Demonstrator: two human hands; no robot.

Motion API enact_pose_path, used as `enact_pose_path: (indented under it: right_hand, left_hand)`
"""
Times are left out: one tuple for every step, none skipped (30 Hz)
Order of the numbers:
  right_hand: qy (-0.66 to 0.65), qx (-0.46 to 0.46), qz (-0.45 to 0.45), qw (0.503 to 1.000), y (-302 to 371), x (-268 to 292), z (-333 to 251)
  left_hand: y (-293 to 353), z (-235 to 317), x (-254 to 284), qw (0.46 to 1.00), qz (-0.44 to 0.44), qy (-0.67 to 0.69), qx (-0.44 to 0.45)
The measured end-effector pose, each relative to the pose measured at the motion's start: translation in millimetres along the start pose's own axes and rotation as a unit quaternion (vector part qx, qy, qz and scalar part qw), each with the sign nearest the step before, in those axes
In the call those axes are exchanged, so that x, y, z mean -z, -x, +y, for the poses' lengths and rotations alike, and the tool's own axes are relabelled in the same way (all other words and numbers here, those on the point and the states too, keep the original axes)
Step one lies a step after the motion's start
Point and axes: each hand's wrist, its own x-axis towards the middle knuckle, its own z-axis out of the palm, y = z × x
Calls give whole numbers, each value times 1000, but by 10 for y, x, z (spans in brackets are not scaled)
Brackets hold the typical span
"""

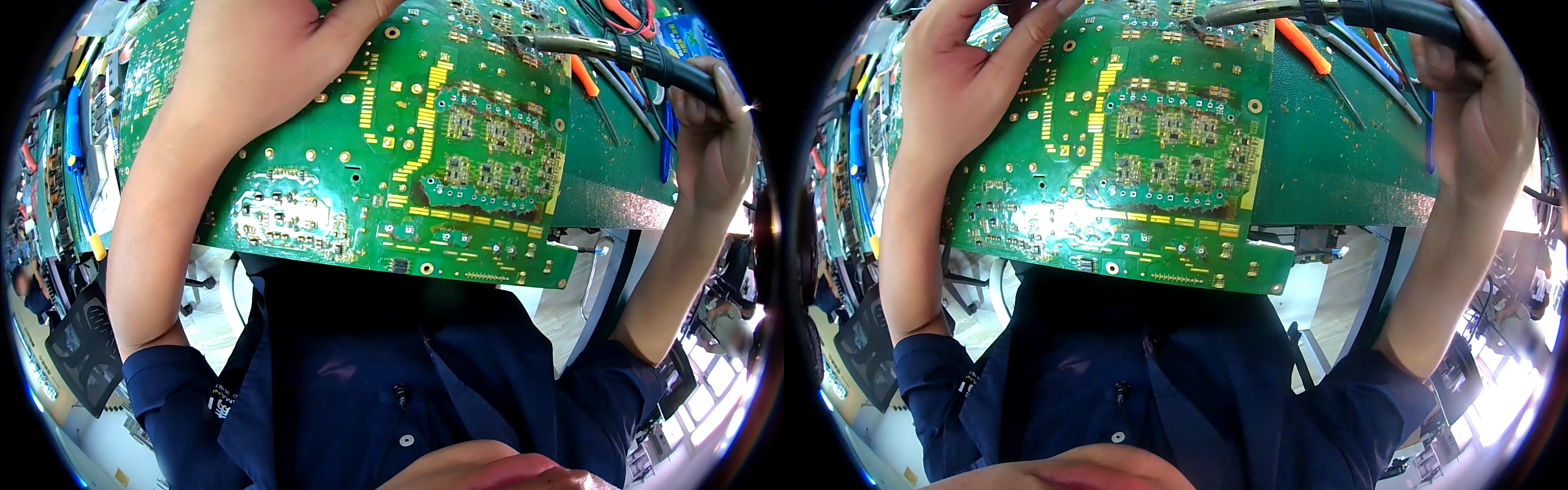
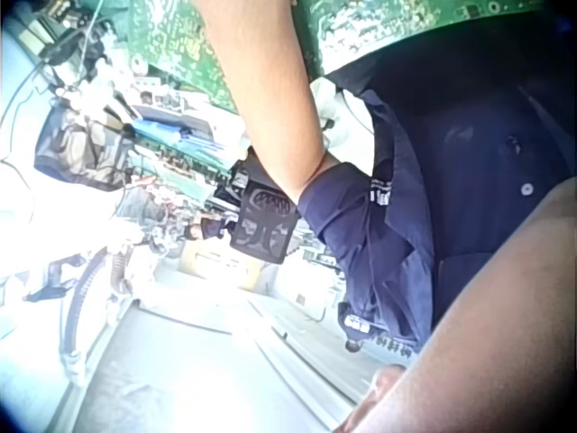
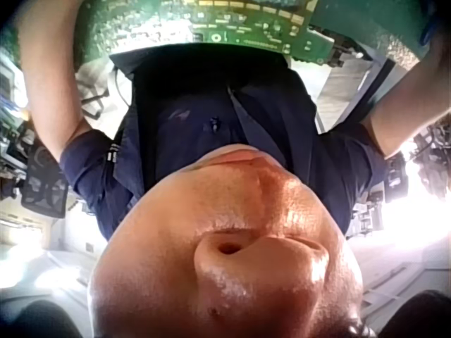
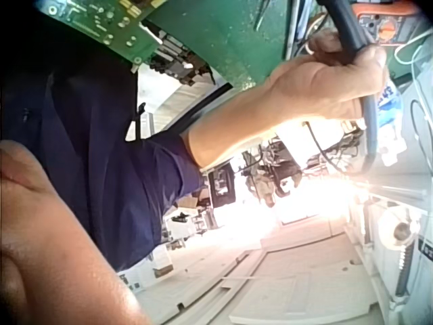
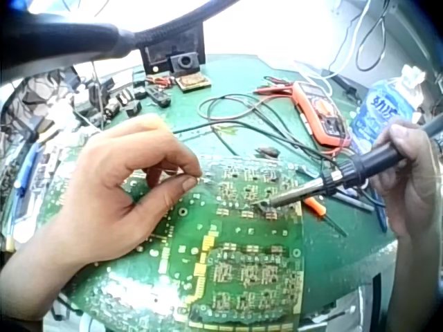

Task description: The person holds a circuit board, uses a screwdriver to pry at parts, and then uses a soldering iron and wire to solder points on the board.

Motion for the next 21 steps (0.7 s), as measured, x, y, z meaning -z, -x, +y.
enact_pose_path:
  right_hand:
    - [-7,5,-12,1000,-5,-9,7]
    - [-17,8,-18,1000,-3,-32,2]
    - [-27,10,-25,999,-5,-57,-2]
    - [-40,10,-27,999,0,-106,-21]
    - [-49,2,-32,998,-8,-79,3]
    - [-58,-6,-37,998,-19,-57,25]
    - [-62,-22,-44,997,-62,58,95]
    - [-51,-29,-49,997,-57,123,137]
    - [-41,-36,-55,997,-69,112,143]
    - [-16,-34,-59,998,-53,68,147]
    - [-11,-26,-55,998,-35,12,114]
    - [-5,-18,-51,999,-22,-57,75]
    - [-19,-4,-39,999,10,-124,-6]
    - [-24,2,-24,999,17,-129,-21]
    - [-27,9,-10,1000,24,-133,-46]
    - [-23,9,6,1000,25,-90,-37]
    - [-31,8,-3,999,4,-95,-33]
    - [-40,7,-11,999,-14,-95,-29]
    - [-49,5,-19,999,-35,-94,-27]
    - [-57,-4,-23,998,-41,-108,-25]
    - [-46,-5,-13,999,-50,-164,-36]
  left_hand:
    - [1,-14,-5,1000,-1,8,3]
    - [7,-56,-15,1000,-3,22,8]
    - [7,-59,-8,1000,-6,19,6]
    - [5,-62,-3,1000,-8,16,4]
    - [-6,-41,14,1000,-11,-2,-5]
    - [-5,-32,15,1000,-9,-6,-6]
    - [-7,-22,13,1000,-7,-9,-7]
    - [1,-17,-3,1000,-2,2,1]
    - [3,-20,-9,1000,-1,8,4]
    - [4,-24,-17,1000,0,15,7]
    - [4,-35,-12,1000,-3,16,4]
    - [-1,-34,3,1000,-5,14,4]
    - [-6,-33,16,1000,-7,11,5]
    - [-15,-10,42,1000,-9,5,8]
    - [-11,-11,43,1000,-4,9,6]
    - [-7,-14,45,1000,0,13,3]
    - [12,-53,19,1000,8,26,-5]
    - [2,-45,26,1000,3,27,0]
    - [-13,-28,34,1000,-2,28,5]
    - [-43,26,82,999,-19,17,23]
    - [-40,23,85,999,-22,11,22]
